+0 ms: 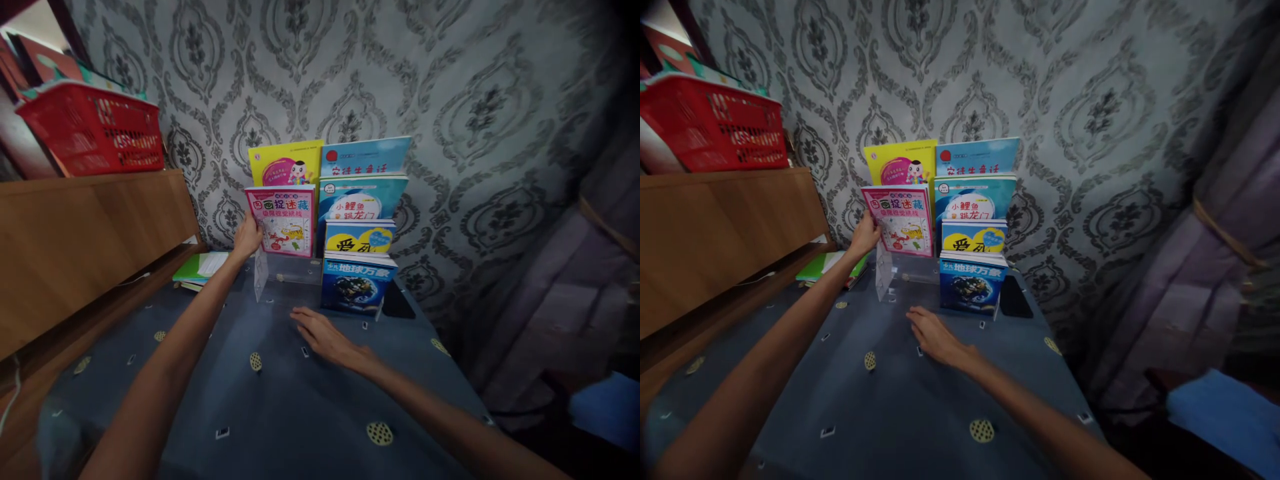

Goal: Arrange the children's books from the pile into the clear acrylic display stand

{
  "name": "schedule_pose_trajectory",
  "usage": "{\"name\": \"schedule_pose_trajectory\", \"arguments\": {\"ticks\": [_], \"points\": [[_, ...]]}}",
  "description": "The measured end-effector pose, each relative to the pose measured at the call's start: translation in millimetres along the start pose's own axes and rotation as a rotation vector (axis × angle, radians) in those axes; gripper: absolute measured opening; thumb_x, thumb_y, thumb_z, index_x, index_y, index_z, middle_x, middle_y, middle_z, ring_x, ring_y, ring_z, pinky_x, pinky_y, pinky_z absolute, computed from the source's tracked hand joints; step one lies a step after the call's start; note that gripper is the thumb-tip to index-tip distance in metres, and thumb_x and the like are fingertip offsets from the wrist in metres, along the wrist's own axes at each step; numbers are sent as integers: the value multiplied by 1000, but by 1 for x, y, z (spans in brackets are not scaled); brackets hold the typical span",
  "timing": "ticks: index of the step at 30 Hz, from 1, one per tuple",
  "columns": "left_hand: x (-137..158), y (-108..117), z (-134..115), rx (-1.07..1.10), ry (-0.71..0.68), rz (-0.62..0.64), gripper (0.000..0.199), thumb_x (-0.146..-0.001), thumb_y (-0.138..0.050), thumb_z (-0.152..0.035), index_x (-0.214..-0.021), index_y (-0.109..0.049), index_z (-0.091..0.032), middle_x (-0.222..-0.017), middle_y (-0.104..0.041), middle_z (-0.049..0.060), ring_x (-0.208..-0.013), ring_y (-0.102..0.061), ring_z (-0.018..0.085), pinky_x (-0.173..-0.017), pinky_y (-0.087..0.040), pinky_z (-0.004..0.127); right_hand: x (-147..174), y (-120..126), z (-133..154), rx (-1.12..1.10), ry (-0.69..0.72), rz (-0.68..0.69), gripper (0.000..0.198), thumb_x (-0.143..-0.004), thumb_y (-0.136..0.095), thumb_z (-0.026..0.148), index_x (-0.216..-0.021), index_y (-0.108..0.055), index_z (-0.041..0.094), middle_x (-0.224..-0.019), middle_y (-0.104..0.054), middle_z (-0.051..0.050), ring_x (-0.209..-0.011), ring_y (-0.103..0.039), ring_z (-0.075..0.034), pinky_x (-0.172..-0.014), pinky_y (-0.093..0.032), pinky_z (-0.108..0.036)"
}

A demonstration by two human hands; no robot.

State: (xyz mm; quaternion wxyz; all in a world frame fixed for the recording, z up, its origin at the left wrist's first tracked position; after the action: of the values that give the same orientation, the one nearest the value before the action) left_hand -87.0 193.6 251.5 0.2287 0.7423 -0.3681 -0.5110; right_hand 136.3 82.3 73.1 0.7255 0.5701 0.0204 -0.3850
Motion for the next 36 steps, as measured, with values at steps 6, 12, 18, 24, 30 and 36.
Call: {"name": "schedule_pose_trajectory", "arguments": {"ticks": [6,12,18,24,30,36], "points": [[3,-2,4,25,-15,3,37,-93,-46,-18,-130,-43,-15,-125,-65,18,-119,-63,32,-101,-49,45,9,-17,-2,-34,-34,33,40,-98,-48,21,-136,-62,23,-142,-63,-13,-133,-59,-25,-110,-51,-47],[3,-5,11,36,-29,23,39,-93,-46,-18,-131,-42,-12,-120,-67,19,-112,-66,33,-99,-49,46,17,-31,-5,-53,-88,67,39,-101,-44,26,-134,-64,20,-140,-64,-14,-133,-58,-26,-112,-48,-47],[21,-17,29,73,-49,15,43,-92,-47,-16,-135,-42,-15,-111,-70,13,-106,-67,27,-98,-50,41,32,-43,-11,-96,-87,15,38,-100,-46,25,-133,-64,22,-137,-66,-14,-130,-60,-28,-109,-51,-51],[71,-36,87,-246,15,77,38,-94,-50,-23,-131,-52,-12,-132,-62,19,-128,-55,31,-106,-45,44,53,-52,-11,-152,-77,-92,36,-102,-43,25,-132,-63,23,-144,-60,-14,-134,-57,-27,-110,-50,-52],[91,-33,166,-406,203,227,69,-94,-56,-50,-147,-42,-8,-159,-38,27,-151,-28,41,-117,-29,62,52,-52,-7,-186,-107,-89,36,-101,-44,25,-129,-67,23,-142,-61,-14,-132,-59,-27,-109,-51,-50],[99,-39,199,-477,212,371,76,-96,-50,-55,-155,-31,-12,-162,-34,24,-155,-20,38,-119,-25,64,48,-51,-7,-230,-126,-78,34,-100,-46,23,-124,-70,22,-139,-63,-14,-129,-61,-27,-108,-51,-51]]}}
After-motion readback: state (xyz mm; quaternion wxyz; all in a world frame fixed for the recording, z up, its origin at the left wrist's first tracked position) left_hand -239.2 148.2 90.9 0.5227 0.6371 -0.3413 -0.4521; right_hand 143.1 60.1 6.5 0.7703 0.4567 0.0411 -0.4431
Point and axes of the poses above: each hand's wrist, its own x-axis away from the middle knuckle, its own y-axis out of the back of the hand, z = x × y, the point moved 6 cm from there along -x, towards the middle knuckle
